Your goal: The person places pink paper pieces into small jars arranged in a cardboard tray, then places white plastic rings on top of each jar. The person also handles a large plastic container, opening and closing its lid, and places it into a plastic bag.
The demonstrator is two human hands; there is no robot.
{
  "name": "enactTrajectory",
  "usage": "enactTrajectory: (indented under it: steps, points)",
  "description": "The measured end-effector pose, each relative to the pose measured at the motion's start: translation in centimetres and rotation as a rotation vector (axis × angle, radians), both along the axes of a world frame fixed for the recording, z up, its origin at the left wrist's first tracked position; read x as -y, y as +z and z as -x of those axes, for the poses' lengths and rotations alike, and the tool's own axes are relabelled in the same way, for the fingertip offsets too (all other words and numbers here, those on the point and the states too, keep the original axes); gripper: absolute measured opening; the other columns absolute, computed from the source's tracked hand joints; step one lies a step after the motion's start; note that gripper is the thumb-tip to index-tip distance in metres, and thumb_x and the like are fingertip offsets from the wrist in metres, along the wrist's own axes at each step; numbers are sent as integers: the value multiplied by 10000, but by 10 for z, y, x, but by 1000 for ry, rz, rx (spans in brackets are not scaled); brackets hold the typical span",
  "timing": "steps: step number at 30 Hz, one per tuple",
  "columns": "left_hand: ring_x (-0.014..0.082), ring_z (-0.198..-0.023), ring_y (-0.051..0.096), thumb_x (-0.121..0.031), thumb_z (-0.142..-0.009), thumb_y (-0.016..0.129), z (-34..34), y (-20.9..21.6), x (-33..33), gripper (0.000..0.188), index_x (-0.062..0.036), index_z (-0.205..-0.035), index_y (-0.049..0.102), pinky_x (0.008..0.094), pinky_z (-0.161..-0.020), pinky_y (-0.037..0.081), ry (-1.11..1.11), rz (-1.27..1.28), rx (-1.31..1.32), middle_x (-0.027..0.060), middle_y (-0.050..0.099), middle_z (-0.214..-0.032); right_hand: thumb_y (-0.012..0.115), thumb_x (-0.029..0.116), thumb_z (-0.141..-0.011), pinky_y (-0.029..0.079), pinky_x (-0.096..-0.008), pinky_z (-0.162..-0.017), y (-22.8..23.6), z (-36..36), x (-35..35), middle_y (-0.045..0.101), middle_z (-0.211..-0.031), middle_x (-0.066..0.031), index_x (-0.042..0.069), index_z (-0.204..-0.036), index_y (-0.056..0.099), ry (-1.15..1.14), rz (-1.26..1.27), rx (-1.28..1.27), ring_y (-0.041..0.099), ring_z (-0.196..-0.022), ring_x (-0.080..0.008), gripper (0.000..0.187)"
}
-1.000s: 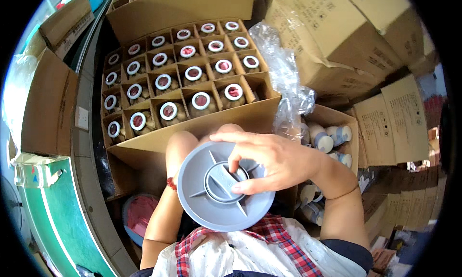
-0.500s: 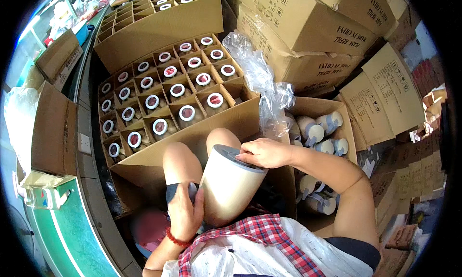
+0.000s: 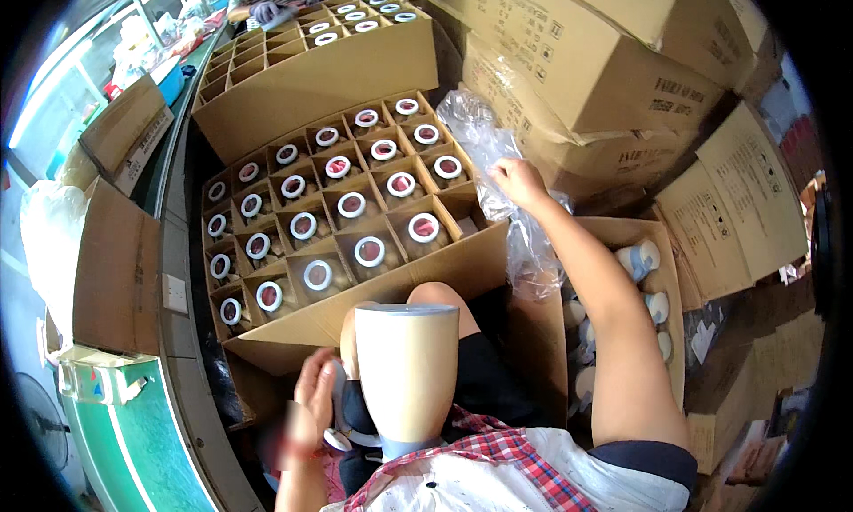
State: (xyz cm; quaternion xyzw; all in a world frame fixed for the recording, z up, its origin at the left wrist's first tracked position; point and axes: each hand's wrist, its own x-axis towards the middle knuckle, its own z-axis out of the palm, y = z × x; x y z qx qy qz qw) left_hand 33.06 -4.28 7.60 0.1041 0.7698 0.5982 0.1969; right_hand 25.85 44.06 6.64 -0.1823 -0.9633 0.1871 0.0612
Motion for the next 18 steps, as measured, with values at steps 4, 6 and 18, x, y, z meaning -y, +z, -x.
enactTrajectory:
  steps: [4,6,18]
  points:
    - [191,-1101,523,-305,-924,557,75,36,-43,527,57,-1288,438,340,-929,416,-126,-150,-24,144,552,-1192,560,96,-906,460,-226,-629,8,13,45,618,-811,-10,62,-878,591,-5,1204,-500,564,-688,-93,53]
    - [213,-1109,537,-348,-896,595,105,49,-86,630,77,-1314,393,346,-911,438,-250,-130,-125,178,523,-1232,586,105,-901,462,-216,-639,22,8,86,613,-816,-9,79,-887,579,82,1396,-516,552,-677,-67,30]
    - [395,-825,620,-200,-845,517,186,-38,-103,229,-45,-995,594,467,-712,489,147,638,-668,198,652,-854,683,245,-811,452,-364,-505,-11,-4,137,550,-653,-92,67,-683,501,507,-15,-658,580,-571,-284,286]
